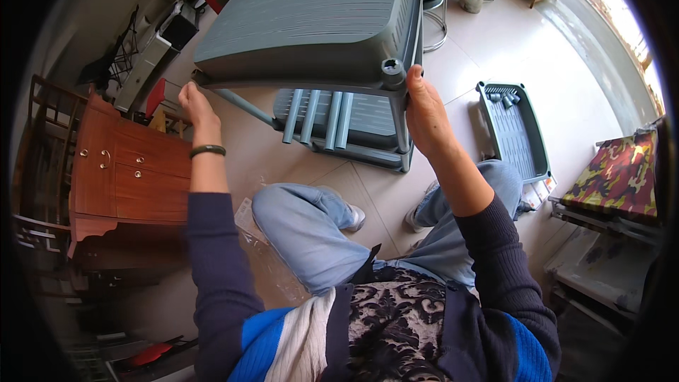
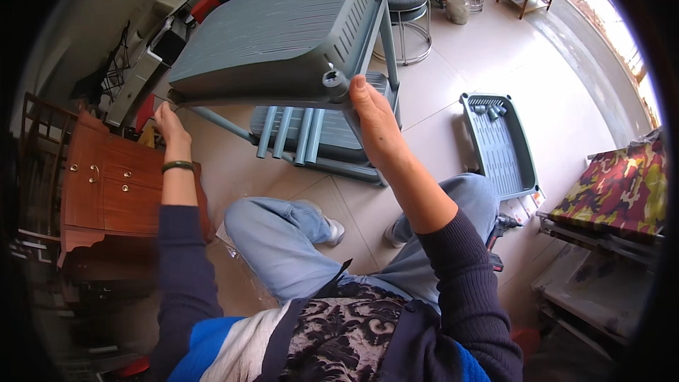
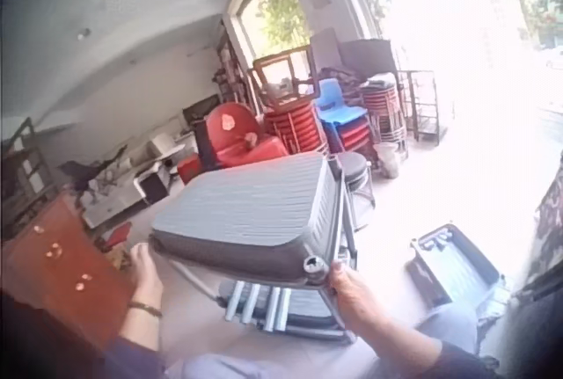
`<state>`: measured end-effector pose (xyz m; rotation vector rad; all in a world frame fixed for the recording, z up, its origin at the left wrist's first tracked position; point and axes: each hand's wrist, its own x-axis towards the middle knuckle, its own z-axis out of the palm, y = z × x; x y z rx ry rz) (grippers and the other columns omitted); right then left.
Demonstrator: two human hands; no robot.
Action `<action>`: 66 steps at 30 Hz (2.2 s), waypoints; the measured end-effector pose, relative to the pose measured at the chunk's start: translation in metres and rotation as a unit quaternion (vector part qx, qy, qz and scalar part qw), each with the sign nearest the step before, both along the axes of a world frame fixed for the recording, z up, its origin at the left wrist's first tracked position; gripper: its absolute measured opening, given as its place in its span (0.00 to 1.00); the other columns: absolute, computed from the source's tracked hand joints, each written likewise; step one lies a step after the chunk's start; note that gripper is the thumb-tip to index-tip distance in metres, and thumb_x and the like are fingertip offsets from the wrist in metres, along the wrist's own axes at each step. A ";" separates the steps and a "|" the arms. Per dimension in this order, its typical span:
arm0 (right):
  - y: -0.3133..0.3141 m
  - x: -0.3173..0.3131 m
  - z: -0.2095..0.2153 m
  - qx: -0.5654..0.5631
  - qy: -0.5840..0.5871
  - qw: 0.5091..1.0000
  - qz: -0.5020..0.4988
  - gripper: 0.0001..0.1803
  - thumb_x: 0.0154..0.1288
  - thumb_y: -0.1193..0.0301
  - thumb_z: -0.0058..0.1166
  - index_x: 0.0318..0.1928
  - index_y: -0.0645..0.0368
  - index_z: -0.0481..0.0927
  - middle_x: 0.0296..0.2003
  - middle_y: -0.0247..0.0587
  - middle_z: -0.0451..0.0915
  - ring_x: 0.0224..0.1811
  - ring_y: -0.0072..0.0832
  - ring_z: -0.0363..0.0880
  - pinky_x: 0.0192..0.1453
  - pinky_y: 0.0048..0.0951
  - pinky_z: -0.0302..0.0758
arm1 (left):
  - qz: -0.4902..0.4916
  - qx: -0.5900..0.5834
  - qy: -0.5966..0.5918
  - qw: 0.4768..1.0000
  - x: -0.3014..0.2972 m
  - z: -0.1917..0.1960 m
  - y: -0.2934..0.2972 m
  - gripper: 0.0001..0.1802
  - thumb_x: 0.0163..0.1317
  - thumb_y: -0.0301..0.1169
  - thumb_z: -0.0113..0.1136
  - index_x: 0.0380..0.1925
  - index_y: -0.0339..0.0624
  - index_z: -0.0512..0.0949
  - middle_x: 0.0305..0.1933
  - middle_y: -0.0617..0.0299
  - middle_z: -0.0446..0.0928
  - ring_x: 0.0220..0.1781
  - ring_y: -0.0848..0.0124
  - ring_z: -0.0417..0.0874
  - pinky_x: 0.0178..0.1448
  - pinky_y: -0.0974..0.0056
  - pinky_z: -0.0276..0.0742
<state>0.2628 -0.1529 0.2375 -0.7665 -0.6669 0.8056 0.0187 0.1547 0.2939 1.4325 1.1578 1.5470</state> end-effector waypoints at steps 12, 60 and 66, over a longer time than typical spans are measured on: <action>0.018 -0.012 -0.031 -0.186 -0.280 0.932 -0.135 0.13 0.47 0.60 0.62 0.28 0.56 0.82 0.25 0.46 0.82 0.31 0.47 0.81 0.39 0.41 0.77 | -0.407 0.556 0.442 0.574 0.198 0.071 -0.224 0.22 0.70 0.45 0.46 0.54 0.42 0.73 0.54 0.55 0.75 0.56 0.57 0.75 0.60 0.58 0.69; 0.134 0.198 -0.032 0.136 -0.076 0.934 -0.322 0.17 0.48 0.76 0.62 0.43 0.56 0.83 0.37 0.42 0.82 0.41 0.36 0.81 0.48 0.31 0.77 | -0.399 0.158 0.732 0.529 0.392 0.104 -0.128 0.20 0.73 0.44 0.43 0.40 0.35 0.72 0.35 0.56 0.73 0.38 0.68 0.73 0.47 0.64 0.71; 0.125 0.212 -0.034 0.084 -0.082 0.979 -0.169 0.15 0.48 0.73 0.64 0.40 0.60 0.82 0.33 0.44 0.82 0.36 0.35 0.82 0.43 0.32 0.77 | -0.394 0.173 0.752 0.499 0.397 0.107 -0.127 0.19 0.72 0.44 0.44 0.38 0.37 0.71 0.33 0.58 0.70 0.35 0.68 0.72 0.44 0.63 0.71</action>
